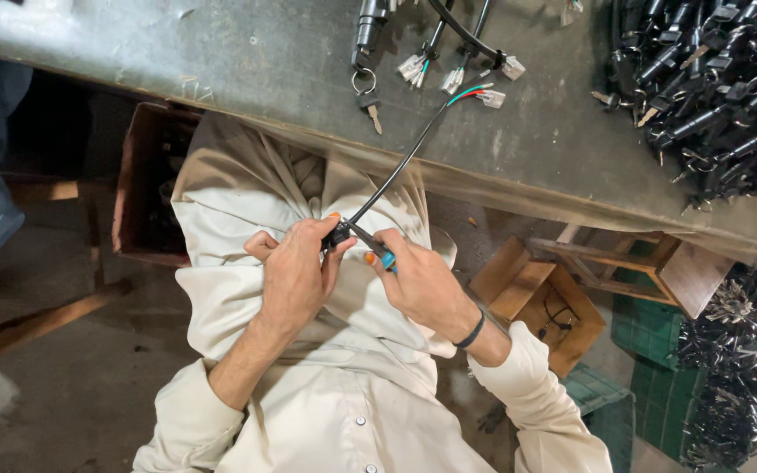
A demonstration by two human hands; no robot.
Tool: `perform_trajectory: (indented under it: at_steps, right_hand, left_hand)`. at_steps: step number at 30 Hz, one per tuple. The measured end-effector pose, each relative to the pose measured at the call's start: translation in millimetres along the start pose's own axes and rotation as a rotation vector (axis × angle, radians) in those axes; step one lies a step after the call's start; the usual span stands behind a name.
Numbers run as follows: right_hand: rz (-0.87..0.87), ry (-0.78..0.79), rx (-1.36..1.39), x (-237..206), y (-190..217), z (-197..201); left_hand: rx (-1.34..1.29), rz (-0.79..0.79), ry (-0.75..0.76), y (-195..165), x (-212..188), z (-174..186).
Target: The person sits at a workbench and works on black wire harnesses with multi-colored leads. They use pliers to strip and trim wire ends, twist the exposed conductors, fit the wires into black connector bodies, and place finished harnesses onto the table among large piles of similar harnesses.
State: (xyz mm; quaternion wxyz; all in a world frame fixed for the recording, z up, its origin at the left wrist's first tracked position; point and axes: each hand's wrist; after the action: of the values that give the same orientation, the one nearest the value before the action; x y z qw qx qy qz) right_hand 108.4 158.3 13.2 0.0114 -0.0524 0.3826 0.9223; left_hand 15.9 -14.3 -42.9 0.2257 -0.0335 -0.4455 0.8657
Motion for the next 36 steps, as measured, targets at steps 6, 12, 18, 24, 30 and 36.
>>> perform_trajectory:
  at_steps: [6, 12, 18, 24, 30, 36]
  right_hand:
    - [0.006, -0.005, -0.105, -1.8, -8.6, -12.2]
    - [-0.011, -0.018, -0.106, -2.1, -4.6, -10.9]
    - [-0.008, -0.111, 0.049, -2.9, -0.5, 7.7]
    - [0.478, -0.312, -0.275, 9.2, -15.2, 13.0]
    - [0.590, -0.356, -0.262, 16.2, -32.4, 15.8]
    - [0.485, -0.320, -0.223, 12.9, -26.2, 13.1]
  left_hand:
    - [0.038, 0.040, 0.041, -1.4, 0.6, 0.0]
    - [0.081, 0.095, 0.112, -10.0, 3.1, 5.0]
    - [-0.210, 0.108, 0.204, -18.7, 4.8, 22.8]
    - [-0.290, 0.057, 0.278, -34.5, -10.7, 32.4]
    - [-0.349, -0.030, 0.272, -36.8, -22.5, 31.9]
    - [-0.309, 0.118, 0.311, -32.8, -25.0, 27.3]
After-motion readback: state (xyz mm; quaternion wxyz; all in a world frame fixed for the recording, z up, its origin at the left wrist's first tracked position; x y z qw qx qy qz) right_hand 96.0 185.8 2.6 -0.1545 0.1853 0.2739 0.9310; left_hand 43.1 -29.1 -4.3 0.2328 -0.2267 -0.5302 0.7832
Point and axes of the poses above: each hand's wrist, its own x-axis towards the middle knuckle, its own z-axis out of the back of the hand, y = z × x, and after that the axes turned 15 degrees about z, right-handed
